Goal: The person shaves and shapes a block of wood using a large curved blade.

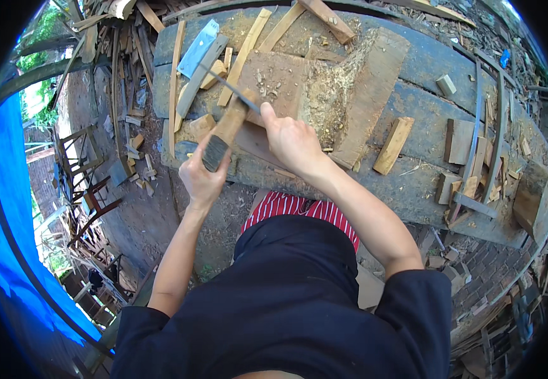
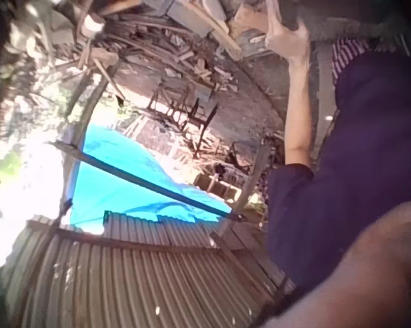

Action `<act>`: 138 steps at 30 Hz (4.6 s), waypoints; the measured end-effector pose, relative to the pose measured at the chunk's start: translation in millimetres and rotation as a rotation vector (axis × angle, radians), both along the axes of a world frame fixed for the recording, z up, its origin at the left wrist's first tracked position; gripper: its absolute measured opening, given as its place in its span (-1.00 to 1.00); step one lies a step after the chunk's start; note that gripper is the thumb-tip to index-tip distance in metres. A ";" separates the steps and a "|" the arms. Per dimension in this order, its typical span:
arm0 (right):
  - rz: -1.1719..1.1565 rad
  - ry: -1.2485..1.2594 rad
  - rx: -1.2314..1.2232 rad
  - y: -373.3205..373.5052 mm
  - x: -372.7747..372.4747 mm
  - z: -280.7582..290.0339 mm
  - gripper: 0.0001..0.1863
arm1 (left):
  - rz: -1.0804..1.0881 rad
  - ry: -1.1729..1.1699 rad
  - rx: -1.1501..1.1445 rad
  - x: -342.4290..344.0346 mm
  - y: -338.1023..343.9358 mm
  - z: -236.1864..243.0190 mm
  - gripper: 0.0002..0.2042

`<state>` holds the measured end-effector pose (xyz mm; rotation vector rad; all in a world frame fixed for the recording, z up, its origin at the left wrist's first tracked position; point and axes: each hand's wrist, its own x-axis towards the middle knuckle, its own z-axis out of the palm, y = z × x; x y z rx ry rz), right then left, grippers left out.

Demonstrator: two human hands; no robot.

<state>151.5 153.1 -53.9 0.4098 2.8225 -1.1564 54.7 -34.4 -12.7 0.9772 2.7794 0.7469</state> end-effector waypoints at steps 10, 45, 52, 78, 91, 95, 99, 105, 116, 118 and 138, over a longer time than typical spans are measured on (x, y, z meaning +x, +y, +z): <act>0.026 -0.032 -0.099 -10.8 -23.8 19.9 -0.59 | 0.126 -0.149 0.115 -23.8 -10.9 -7.7 -0.61; 0.003 -0.028 -0.092 -13.4 -7.8 28.6 -0.65 | 0.124 -0.104 0.032 -15.1 -9.7 -1.0 -0.60; -0.005 -0.137 -0.107 -18.4 7.6 33.4 -0.64 | 0.097 -0.129 0.033 -30.0 -4.6 -0.7 -0.59; 0.011 -0.033 -0.107 -4.3 15.5 40.3 -0.80 | -0.032 -0.033 -0.030 -28.0 -7.0 7.9 -0.58; -0.025 0.002 -0.219 16.5 -8.2 12.6 -0.82 | -0.037 -0.123 -0.040 -44.1 6.3 6.4 -0.57; 0.050 -0.101 -0.101 -0.4 -7.6 35.9 -0.71 | -0.063 -0.057 -0.084 -30.6 -2.6 7.7 -0.64; 0.000 -0.026 -0.136 4.6 2.2 26.8 -0.67 | 0.003 -0.113 -0.113 -25.5 4.7 20.5 -0.60; 0.042 -0.105 -0.131 6.0 -2.4 44.1 -0.72 | 0.007 -0.149 -0.120 -30.5 4.3 18.8 -0.62; 0.055 -0.112 -0.170 7.1 -1.7 36.9 -0.77 | -0.014 -0.132 -0.058 -38.9 -2.3 13.0 -0.58; -0.020 -0.119 -0.221 15.0 -8.8 10.3 -0.76 | -0.007 -0.145 -0.034 -36.2 -2.9 9.1 -0.58; -0.069 -0.198 0.185 48.8 -20.2 -33.9 -0.68 | 0.048 -0.152 0.011 -32.5 -11.0 2.5 -0.59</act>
